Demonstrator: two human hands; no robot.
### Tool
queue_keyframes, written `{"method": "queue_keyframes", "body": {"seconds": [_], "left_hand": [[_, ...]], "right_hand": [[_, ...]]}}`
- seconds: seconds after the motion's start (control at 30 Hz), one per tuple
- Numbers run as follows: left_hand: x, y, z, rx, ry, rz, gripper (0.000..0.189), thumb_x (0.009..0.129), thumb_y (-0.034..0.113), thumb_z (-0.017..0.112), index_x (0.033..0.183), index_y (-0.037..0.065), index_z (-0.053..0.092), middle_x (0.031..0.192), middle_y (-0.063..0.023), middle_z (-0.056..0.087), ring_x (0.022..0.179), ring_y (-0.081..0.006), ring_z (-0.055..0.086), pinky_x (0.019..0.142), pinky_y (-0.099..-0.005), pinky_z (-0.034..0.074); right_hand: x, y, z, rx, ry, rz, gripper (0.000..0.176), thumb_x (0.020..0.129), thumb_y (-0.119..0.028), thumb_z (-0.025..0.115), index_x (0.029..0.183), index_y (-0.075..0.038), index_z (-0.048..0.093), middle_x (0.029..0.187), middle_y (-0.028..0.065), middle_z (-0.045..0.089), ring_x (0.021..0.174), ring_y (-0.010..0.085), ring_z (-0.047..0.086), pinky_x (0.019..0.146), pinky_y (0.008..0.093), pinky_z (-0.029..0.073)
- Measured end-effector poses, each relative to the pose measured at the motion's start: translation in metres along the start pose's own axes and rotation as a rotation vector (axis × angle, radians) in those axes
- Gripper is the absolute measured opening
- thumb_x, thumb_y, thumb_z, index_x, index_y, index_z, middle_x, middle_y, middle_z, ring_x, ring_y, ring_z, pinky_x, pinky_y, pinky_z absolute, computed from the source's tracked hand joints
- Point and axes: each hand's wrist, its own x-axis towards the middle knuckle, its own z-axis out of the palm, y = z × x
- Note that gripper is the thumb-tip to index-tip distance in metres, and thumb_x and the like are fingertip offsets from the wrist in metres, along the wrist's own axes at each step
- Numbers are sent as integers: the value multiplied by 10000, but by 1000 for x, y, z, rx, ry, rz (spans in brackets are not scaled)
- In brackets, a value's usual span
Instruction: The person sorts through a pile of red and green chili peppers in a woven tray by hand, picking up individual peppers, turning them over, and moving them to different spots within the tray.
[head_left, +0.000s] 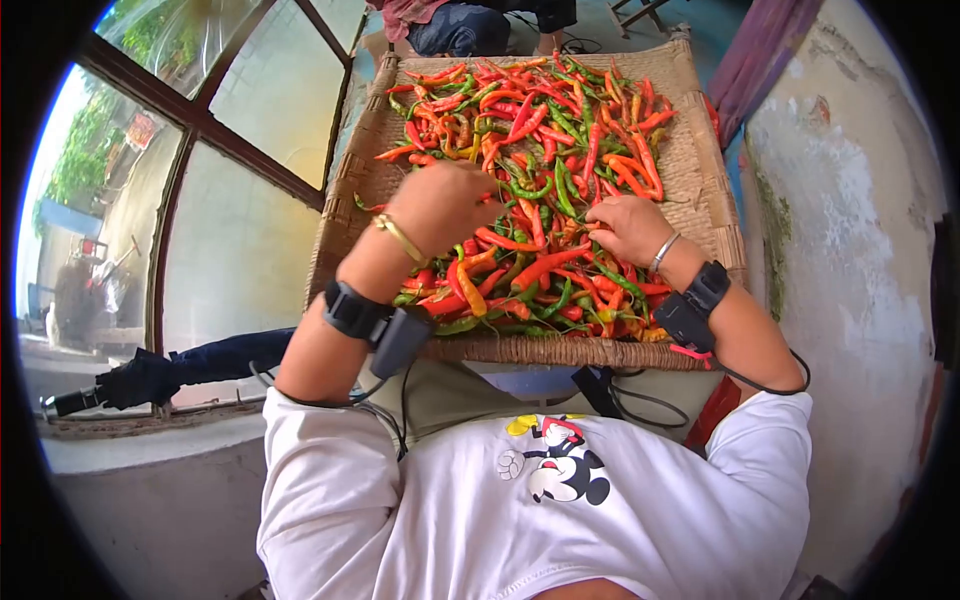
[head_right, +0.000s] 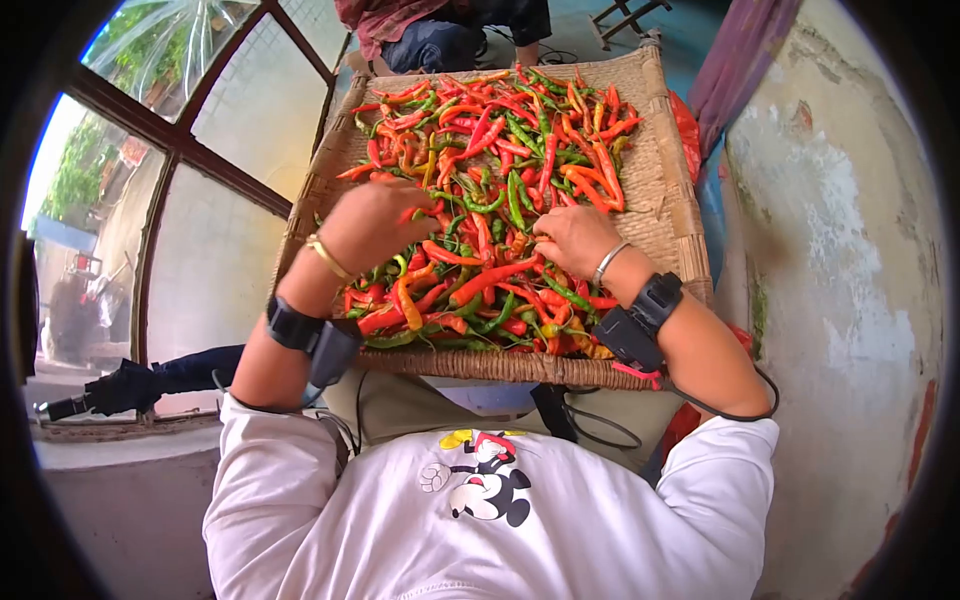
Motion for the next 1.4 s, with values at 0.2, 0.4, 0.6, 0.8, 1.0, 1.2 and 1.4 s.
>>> {"method": "queue_keyframes", "body": {"seconds": [0.2,0.4,0.6,0.8,1.0,1.2,1.4], "left_hand": [[12,18,71,-270,33,258,209,773,241,581,869,57,608,794,-115,596,755,-289,574,656,-372,459],[-5,6,81,-421,-3,319,142,745,194,597,791,64,627,743,-91,587,701,-280,574,629,-368,457],[-11,-2,83,-407,-36,332,153,752,203,592,778,56,627,732,-102,579,683,-288,566,609,-377,452],[-17,-5,90,-485,118,378,232,761,265,586,714,40,621,695,-111,585,641,-301,561,576,-385,448],[-16,-10,75,-734,10,238,139,790,140,598,843,16,631,713,-94,604,641,-203,587,592,-299,467],[2,-17,31,-564,310,14,148,785,124,598,864,2,627,720,-93,580,633,-169,565,581,-293,454],[48,-79,33,-206,319,-212,198,757,216,557,816,48,641,804,-144,615,724,-296,585,666,-380,470]], "right_hand": [[-14,-23,5,138,-167,146,211,732,-244,592,874,-89,608,816,101,611,802,279,576,704,389,458],[-25,-47,15,49,-72,144,210,736,-234,595,866,-69,599,818,105,600,828,278,543,744,382,441],[-30,-71,8,184,-149,273,191,718,-205,596,845,-63,597,728,131,592,783,285,561,677,383,452],[-33,-77,-17,200,-108,97,167,721,-184,596,819,-50,588,756,112,573,775,279,557,684,375,451],[-25,-8,-46,-210,235,151,119,722,-153,596,785,-52,602,761,100,578,745,265,561,657,361,460],[5,17,-44,325,296,587,179,768,-207,579,803,-41,636,707,100,621,647,210,595,606,329,471],[34,6,-3,357,247,420,193,792,-226,551,809,-59,646,738,80,630,657,222,592,605,352,470]]}}
